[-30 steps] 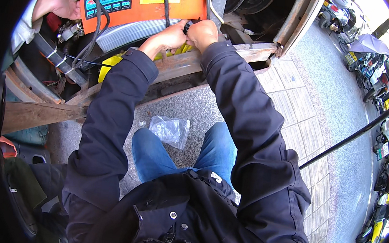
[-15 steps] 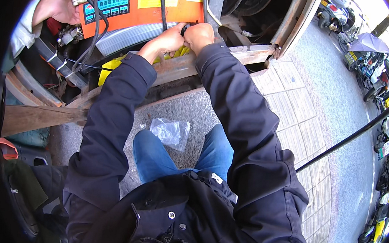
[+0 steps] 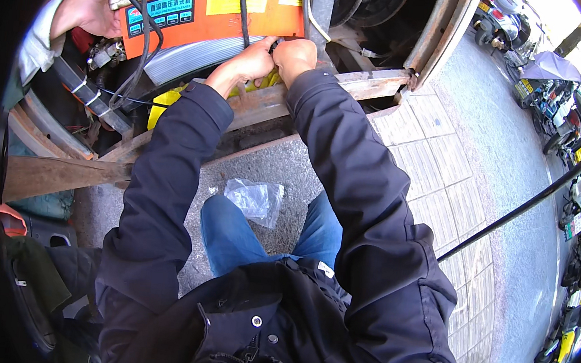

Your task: The person kneels beside an open compartment of a three-wheeled vehicle and uses a wrench to tighten connections on an orange battery pack. They repeatedly adjust wires and secure the battery within the frame.

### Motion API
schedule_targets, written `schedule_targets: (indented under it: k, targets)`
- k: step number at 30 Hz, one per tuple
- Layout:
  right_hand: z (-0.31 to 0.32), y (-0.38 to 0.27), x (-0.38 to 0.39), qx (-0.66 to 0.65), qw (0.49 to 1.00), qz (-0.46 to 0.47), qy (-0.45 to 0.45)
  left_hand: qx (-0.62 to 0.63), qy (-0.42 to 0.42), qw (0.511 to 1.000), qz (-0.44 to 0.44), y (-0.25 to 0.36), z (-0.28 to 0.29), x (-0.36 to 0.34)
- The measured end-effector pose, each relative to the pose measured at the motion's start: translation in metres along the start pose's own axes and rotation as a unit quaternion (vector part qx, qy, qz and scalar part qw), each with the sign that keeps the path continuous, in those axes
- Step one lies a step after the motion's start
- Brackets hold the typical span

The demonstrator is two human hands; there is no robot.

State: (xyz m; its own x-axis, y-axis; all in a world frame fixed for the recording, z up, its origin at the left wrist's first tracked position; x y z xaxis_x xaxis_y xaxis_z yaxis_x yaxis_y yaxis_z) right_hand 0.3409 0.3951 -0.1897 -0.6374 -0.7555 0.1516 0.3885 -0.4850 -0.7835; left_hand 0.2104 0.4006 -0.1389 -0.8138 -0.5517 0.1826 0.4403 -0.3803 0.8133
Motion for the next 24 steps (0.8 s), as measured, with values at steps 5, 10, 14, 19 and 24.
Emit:
schedule_targets:
  k: [5,10,14,19,24]
  targets:
    - [-0.002,-0.011,0.001,0.138,0.981,0.022,-0.135,0.006,0.007,1.000,-0.016,0.000,0.002,0.008]
    - [0.005,-0.015,0.009,0.191,0.972,0.060,-0.126,0.032,0.001,0.999,-0.026,0.003,0.000,0.007]
    - [0.015,-0.032,0.030,0.377,0.906,0.139,-0.131,0.046,0.005,0.998,-0.029,0.006,-0.002,0.009]
    - [0.019,-0.040,0.037,0.362,0.916,0.131,-0.114,0.061,0.004,0.997,-0.038,0.003,-0.002,0.004]
    - [0.016,-0.021,0.025,0.256,0.954,0.110,-0.107,-0.034,0.015,0.999,-0.031,0.004,-0.003,0.003]
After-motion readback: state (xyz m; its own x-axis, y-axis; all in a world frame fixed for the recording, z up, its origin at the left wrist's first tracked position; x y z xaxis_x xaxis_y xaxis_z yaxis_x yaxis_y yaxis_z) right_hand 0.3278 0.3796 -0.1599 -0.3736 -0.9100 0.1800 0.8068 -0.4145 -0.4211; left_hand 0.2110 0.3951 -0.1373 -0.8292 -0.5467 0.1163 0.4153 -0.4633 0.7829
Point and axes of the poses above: each hand's wrist, its own x-axis away from the middle knuckle, its own z-axis out of the back of the hand, y = z × x, the point moved 4 cm from there along -x, towards the middle knuckle, and after that the axes turned 11 degrees about -y, right-handed, at the moved point
